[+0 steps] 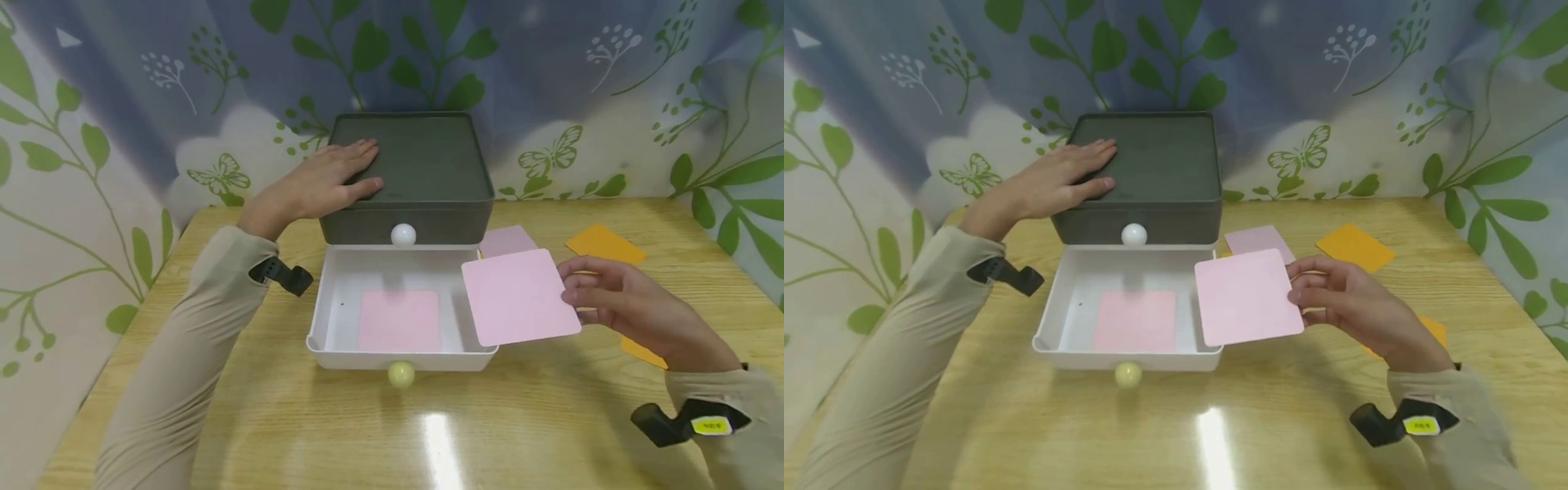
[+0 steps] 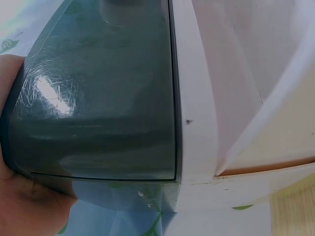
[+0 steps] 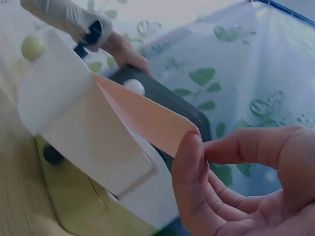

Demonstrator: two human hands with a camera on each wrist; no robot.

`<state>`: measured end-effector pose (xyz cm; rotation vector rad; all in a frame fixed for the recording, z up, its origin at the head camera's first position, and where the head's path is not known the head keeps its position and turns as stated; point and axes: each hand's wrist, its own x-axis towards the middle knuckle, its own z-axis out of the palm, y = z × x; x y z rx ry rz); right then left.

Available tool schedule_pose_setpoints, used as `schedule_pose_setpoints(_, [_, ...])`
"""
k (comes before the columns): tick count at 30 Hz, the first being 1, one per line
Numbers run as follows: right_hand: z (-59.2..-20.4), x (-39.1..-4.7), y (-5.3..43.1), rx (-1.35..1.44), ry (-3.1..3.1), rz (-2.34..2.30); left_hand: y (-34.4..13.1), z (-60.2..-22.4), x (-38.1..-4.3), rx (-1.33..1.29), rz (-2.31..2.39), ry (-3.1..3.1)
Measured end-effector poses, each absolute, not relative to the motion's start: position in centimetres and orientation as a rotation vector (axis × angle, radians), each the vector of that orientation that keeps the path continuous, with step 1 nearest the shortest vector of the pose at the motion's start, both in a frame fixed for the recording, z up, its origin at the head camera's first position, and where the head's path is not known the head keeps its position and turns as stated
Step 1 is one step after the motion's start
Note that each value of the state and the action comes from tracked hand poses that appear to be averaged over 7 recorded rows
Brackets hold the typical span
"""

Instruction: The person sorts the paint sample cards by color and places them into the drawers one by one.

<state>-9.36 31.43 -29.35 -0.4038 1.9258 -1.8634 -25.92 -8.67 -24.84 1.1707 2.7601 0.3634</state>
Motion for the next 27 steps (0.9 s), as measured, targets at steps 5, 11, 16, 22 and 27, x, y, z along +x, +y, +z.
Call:
schedule_pose_setpoints(5, [-28.7,-8.7,28.0,-0.563,1.998,-1.738,-8.5,-24.9,-25.9,1.174,0.385,2.760])
schedule_pose_setpoints(11, [-27.6,-7.9,27.4,-0.482,2.324,-1.625,-8.6,-24.8,-25.9,1.175,0.399,2.757])
schedule_pose_setpoints(16, [-27.6,-8.2,28.8,-0.285,2.433,-1.537,-8.6,-24.7,-25.9,1.174,0.390,2.759])
schedule_pose_setpoints(22, [-29.0,-9.9,30.1,-0.098,2.555,-1.284,-8.6,-24.8,-26.0,1.156,0.384,2.758])
schedule_pose_setpoints(27, [-31.0,-11.7,31.4,-0.010,2.599,-1.215,-8.6,-24.8,-25.9,1.157,0.380,2.758])
